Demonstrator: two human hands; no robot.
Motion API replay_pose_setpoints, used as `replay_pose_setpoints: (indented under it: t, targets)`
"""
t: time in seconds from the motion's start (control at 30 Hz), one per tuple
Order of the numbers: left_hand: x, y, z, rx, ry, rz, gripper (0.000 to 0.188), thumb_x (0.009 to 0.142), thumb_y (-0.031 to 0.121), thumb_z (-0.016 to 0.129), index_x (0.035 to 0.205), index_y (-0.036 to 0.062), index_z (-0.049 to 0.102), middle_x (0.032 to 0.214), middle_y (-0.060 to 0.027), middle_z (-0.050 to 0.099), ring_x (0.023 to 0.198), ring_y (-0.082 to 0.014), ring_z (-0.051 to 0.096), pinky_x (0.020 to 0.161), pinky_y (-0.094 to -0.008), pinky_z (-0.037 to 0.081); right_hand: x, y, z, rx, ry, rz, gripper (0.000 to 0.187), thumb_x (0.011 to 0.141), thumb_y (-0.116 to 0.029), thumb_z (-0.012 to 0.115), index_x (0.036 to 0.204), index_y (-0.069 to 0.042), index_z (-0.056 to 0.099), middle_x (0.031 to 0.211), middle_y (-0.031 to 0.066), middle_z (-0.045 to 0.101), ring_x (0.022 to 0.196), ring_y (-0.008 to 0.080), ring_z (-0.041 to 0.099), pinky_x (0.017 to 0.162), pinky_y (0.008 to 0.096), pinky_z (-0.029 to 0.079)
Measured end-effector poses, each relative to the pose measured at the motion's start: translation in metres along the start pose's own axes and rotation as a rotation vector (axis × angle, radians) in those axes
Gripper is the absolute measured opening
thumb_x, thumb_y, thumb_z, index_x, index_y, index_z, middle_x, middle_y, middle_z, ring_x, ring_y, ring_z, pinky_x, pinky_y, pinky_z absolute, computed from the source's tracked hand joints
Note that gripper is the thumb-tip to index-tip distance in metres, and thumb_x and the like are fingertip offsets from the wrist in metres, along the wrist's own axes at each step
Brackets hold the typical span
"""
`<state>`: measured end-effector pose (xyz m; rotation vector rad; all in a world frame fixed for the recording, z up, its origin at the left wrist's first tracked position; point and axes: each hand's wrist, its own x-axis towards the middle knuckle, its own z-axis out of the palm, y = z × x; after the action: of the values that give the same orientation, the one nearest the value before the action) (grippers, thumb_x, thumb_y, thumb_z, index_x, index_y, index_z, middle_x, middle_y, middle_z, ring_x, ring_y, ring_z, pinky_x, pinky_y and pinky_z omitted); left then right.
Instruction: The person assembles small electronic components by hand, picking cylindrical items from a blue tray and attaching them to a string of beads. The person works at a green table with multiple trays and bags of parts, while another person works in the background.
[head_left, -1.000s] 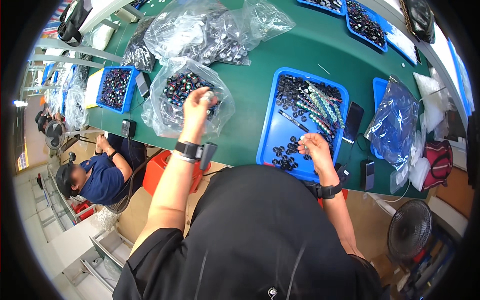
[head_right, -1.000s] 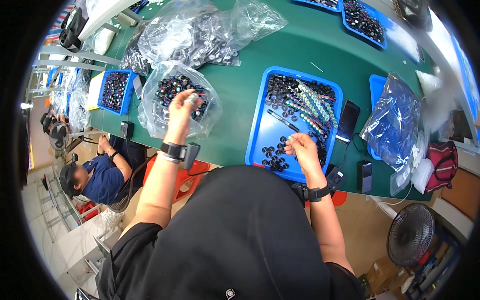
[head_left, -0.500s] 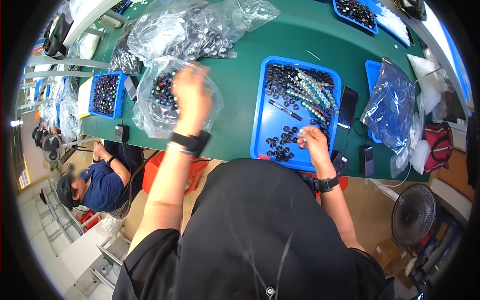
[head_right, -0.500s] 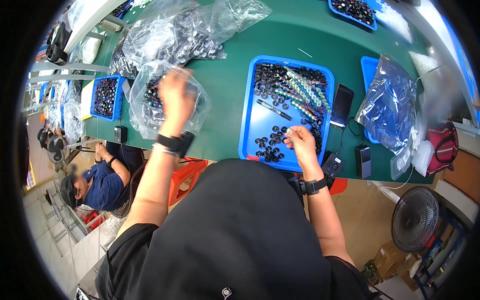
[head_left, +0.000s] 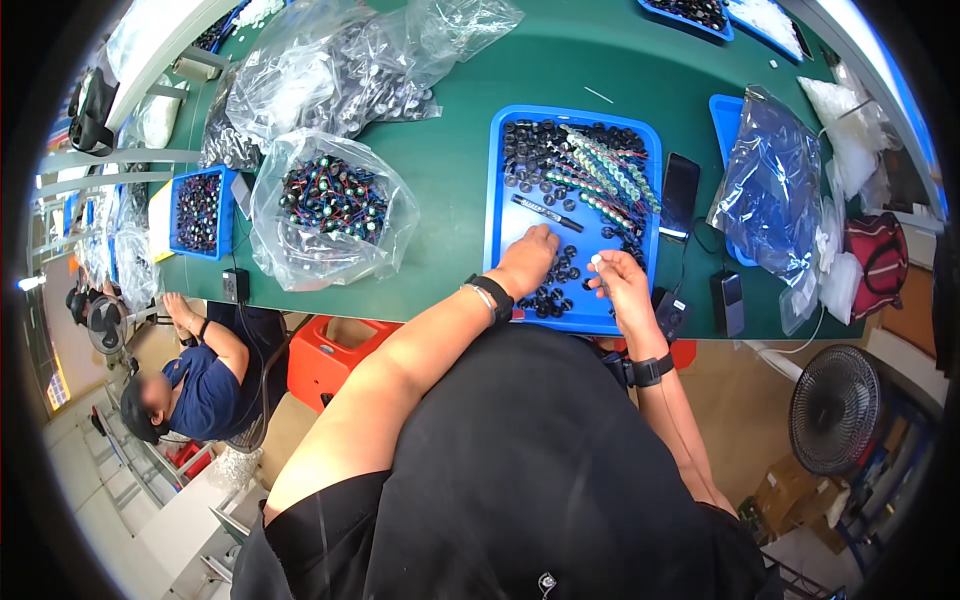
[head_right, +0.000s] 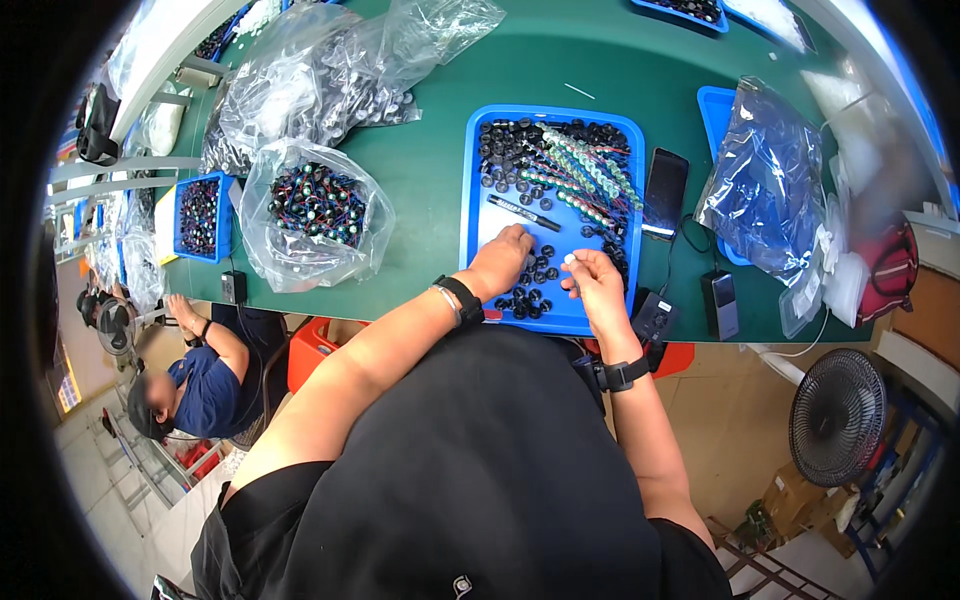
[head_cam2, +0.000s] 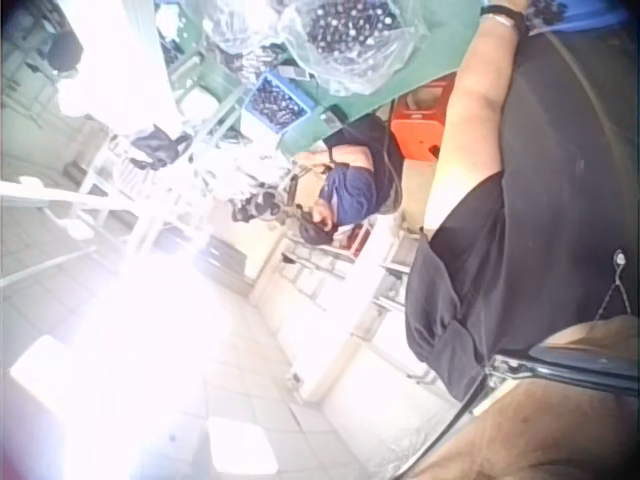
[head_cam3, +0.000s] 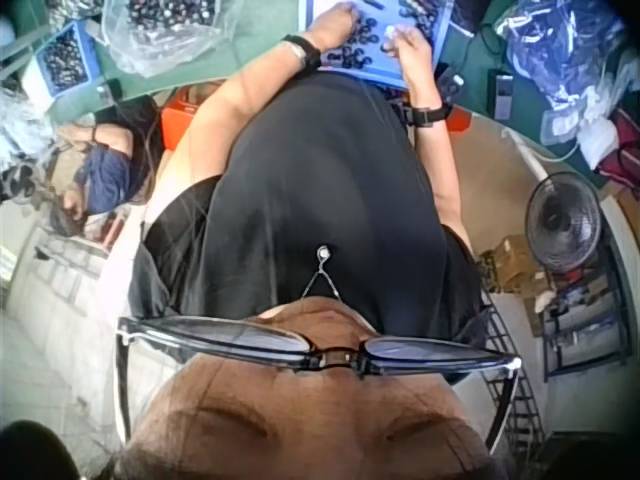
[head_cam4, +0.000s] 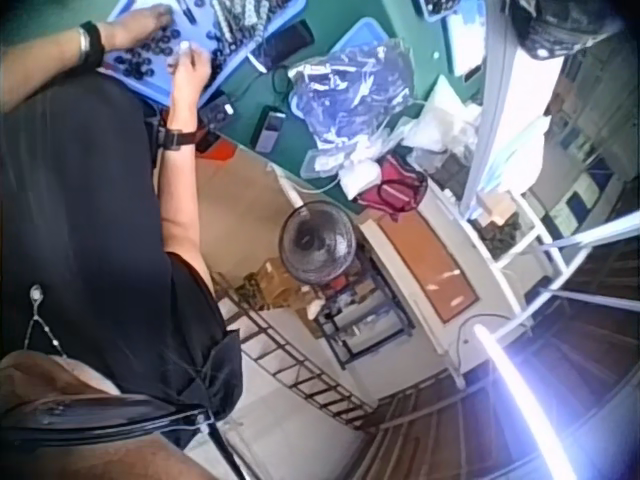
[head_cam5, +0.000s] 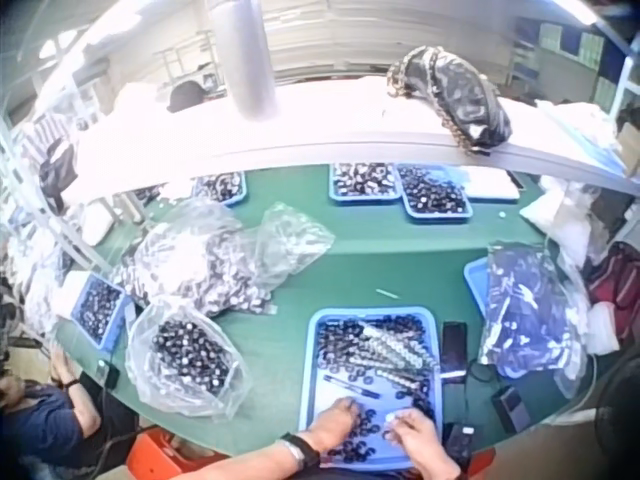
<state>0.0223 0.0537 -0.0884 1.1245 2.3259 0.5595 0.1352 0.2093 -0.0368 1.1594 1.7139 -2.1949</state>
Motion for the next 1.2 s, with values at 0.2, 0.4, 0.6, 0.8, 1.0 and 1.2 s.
replay_pose_setpoints:
  t: [0.2, 0.4, 0.6, 0.8, 1.0, 1.2]
  targets:
    - [0.001, 0.002, -0.023, -0.922, 0.019, -0.390, 0.016, 0.085, 0.004, 0.060, 0.098, -0.0028, 0.056, 0.091, -0.0129, 0.062, 0.084, -0.0256, 0.063, 0.076, -0.0317, 0.052, 0.001, -0.009, 0.004, 0.128, -0.151, -0.033, 0.021, 0.089, -0.014, 0.060, 0.108, -0.003, 0.059, 0.089, 0.0040, 0.062, 0.075, 0.0102, 0.058, 0.067, 0.0228, 0.045]
    - [-0.027, 0.015, -0.089, -1.304, -0.127, -0.340, 0.036, 0.083, -0.001, 0.060, 0.119, -0.0049, 0.053, 0.105, -0.0104, 0.060, 0.095, -0.0154, 0.060, 0.084, -0.0281, 0.050, 0.000, -0.033, 0.016, 0.062, -0.254, -0.089, 0.019, 0.090, -0.015, 0.060, 0.106, -0.005, 0.062, 0.083, 0.0002, 0.061, 0.074, 0.0072, 0.056, 0.068, 0.0225, 0.045]
    - [-0.045, 0.029, -0.110, -1.370, -0.102, -0.325, 0.040, 0.082, -0.004, 0.055, 0.123, -0.0061, 0.051, 0.108, -0.0119, 0.061, 0.097, -0.0146, 0.060, 0.086, -0.0275, 0.048, -0.006, -0.049, 0.037, 0.021, -0.367, -0.211, 0.014, 0.090, -0.009, 0.058, 0.102, -0.004, 0.061, 0.082, -0.0011, 0.060, 0.072, 0.0062, 0.054, 0.064, 0.0200, 0.044]
    - [-0.052, 0.030, -0.115, -1.375, -0.076, -0.304, 0.044, 0.080, -0.005, 0.054, 0.124, -0.0060, 0.051, 0.109, -0.0106, 0.061, 0.098, -0.0125, 0.059, 0.086, -0.0252, 0.046, -0.005, -0.055, 0.047, -0.064, -0.362, -0.219, 0.011, 0.090, -0.009, 0.059, 0.099, -0.004, 0.060, 0.080, -0.0008, 0.060, 0.069, 0.0061, 0.055, 0.062, 0.0202, 0.044]
    - [-0.052, 0.025, -0.111, -1.307, -0.092, -0.294, 0.045, 0.079, -0.006, 0.053, 0.125, -0.0053, 0.051, 0.109, -0.0098, 0.061, 0.097, -0.0118, 0.058, 0.085, -0.0248, 0.046, 0.000, -0.052, 0.049, -0.086, -0.366, -0.201, 0.009, 0.088, -0.009, 0.061, 0.094, -0.004, 0.058, 0.074, -0.0007, 0.058, 0.065, 0.0061, 0.055, 0.057, 0.0200, 0.043]
    - [-0.050, 0.023, -0.096, -1.269, 0.008, -0.353, 0.036, 0.084, 0.001, 0.060, 0.119, -0.0055, 0.055, 0.104, -0.0107, 0.064, 0.093, -0.0128, 0.059, 0.083, -0.0255, 0.048, 0.005, -0.042, 0.050, -0.219, -0.350, -0.167, 0.007, 0.089, -0.006, 0.057, 0.094, 0.000, 0.057, 0.075, 0.0022, 0.060, 0.064, 0.0080, 0.057, 0.056, 0.0214, 0.045]
